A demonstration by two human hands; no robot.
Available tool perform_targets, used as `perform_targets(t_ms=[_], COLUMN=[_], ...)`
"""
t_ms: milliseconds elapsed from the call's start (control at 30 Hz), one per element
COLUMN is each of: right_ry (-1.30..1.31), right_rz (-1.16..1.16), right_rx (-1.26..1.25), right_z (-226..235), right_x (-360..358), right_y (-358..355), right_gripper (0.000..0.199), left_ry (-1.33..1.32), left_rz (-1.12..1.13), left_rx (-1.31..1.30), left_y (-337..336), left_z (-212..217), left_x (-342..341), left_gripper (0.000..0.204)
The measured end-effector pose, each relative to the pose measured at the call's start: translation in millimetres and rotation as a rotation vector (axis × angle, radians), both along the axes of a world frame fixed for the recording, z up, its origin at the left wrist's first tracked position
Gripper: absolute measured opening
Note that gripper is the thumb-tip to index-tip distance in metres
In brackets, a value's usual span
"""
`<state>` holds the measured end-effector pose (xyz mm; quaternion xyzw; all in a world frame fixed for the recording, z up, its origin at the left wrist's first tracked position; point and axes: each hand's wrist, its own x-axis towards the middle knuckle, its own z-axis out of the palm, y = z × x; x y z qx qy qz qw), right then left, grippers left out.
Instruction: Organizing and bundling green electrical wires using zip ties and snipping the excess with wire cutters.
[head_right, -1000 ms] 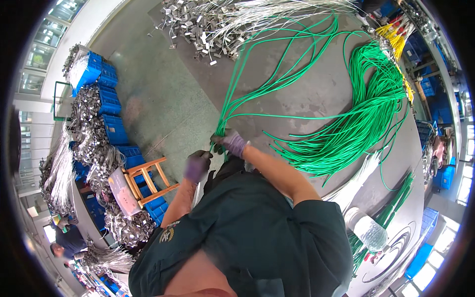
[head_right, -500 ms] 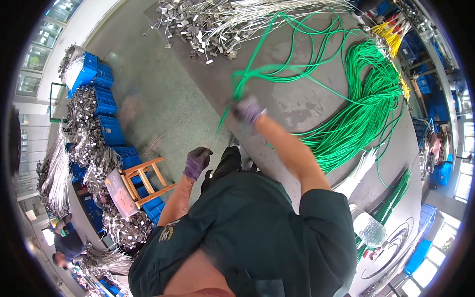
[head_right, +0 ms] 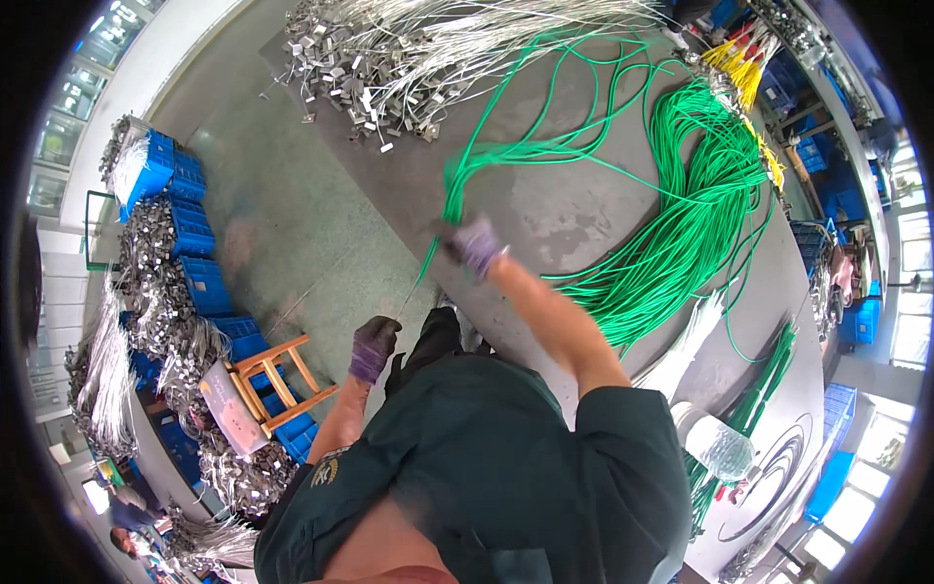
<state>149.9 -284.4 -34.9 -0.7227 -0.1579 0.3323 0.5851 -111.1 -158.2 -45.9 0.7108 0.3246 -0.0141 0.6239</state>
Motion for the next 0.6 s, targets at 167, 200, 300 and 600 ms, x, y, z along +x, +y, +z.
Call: perform_targets(t_ms=[167, 200, 300, 600], right_ry=[0.162, 0.150, 0.073, 0.228], right_rz=[-0.053, -0.064, -0.156, -0.316], right_rx=[-0.027, -0.025, 0.195, 0.108], right_z=[30, 51, 125, 27], right_x=[-7, -3, 26, 58], right_y=[-3, -4, -11, -27], right_gripper=[0.025, 0.025, 0.028, 0.022], left_ry=[0.100, 0.020, -0.204, -0.054], left_rz=[-0.036, -0.048, -0.043, 0.018], left_rx=[-0.183, -0.119, 0.082, 0.019], left_y=[4, 4, -1, -1], left_z=[26, 26, 24, 4], left_x=[1, -7, -13, 14], left_gripper=[0.015, 0.015, 0.014, 0.014])
